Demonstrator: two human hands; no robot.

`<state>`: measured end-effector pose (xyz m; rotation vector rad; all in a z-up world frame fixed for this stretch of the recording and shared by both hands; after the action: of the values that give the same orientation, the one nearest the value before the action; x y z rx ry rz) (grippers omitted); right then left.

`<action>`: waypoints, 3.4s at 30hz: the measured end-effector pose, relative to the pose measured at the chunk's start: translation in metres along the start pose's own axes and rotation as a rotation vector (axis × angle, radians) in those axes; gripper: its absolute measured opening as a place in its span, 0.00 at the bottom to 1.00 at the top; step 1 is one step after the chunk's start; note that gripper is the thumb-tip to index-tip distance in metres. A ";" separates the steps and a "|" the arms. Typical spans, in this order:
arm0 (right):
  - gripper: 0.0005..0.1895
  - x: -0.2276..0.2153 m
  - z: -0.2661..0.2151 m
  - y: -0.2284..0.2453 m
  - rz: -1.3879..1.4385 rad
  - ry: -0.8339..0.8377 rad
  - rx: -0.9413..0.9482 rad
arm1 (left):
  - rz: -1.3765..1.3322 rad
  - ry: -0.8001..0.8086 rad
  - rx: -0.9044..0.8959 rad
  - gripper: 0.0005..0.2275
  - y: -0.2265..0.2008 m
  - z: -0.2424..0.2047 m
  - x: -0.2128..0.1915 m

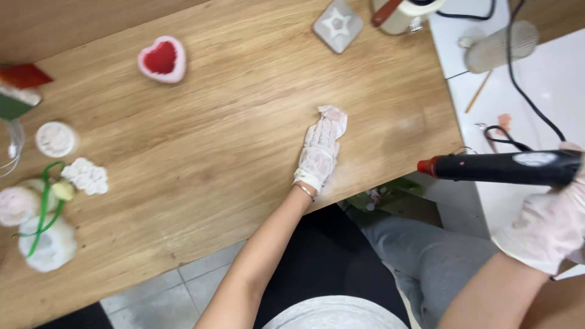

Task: Cleaning a wooden workbench with a cloth and heat gun, then organizing candle molds and wax supplies.

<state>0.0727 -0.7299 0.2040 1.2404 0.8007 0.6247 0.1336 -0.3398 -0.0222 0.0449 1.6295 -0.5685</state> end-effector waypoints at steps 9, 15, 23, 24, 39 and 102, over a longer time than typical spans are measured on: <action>0.19 0.047 0.111 0.005 -0.774 0.107 0.006 | 0.123 0.023 0.068 0.26 -0.031 0.010 -0.008; 0.19 0.117 0.140 -0.099 -1.245 0.519 -0.075 | 0.126 0.061 0.113 0.22 -0.006 -0.052 -0.037; 0.35 0.198 0.115 -0.184 -1.469 0.618 -0.341 | -0.471 -0.052 0.012 0.12 0.073 -0.134 -0.154; 0.35 0.206 0.114 -0.192 -1.460 0.632 -0.352 | -0.465 -0.056 -0.005 0.12 0.090 -0.146 -0.168; 0.49 0.210 -0.012 -0.121 -1.277 0.344 -0.191 | 0.074 -0.176 -0.605 0.27 0.185 -0.236 -0.082; 0.11 0.212 -0.275 0.005 -0.628 0.656 -0.278 | -0.285 -0.039 -0.084 0.12 0.117 -0.225 -0.078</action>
<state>-0.0258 -0.4041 0.1344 0.4616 1.5116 0.5926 -0.0205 -0.1277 0.0191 -0.2622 1.6304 -0.7126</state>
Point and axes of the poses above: each hand's wrist, its own z-axis towards the middle knuckle, its own x-axis out of the palm, y = z × x, the point moved 6 cm from there along z, towards the middle knuckle, and after that the axes turned 9 degrees about y, right-handed, at the moved point
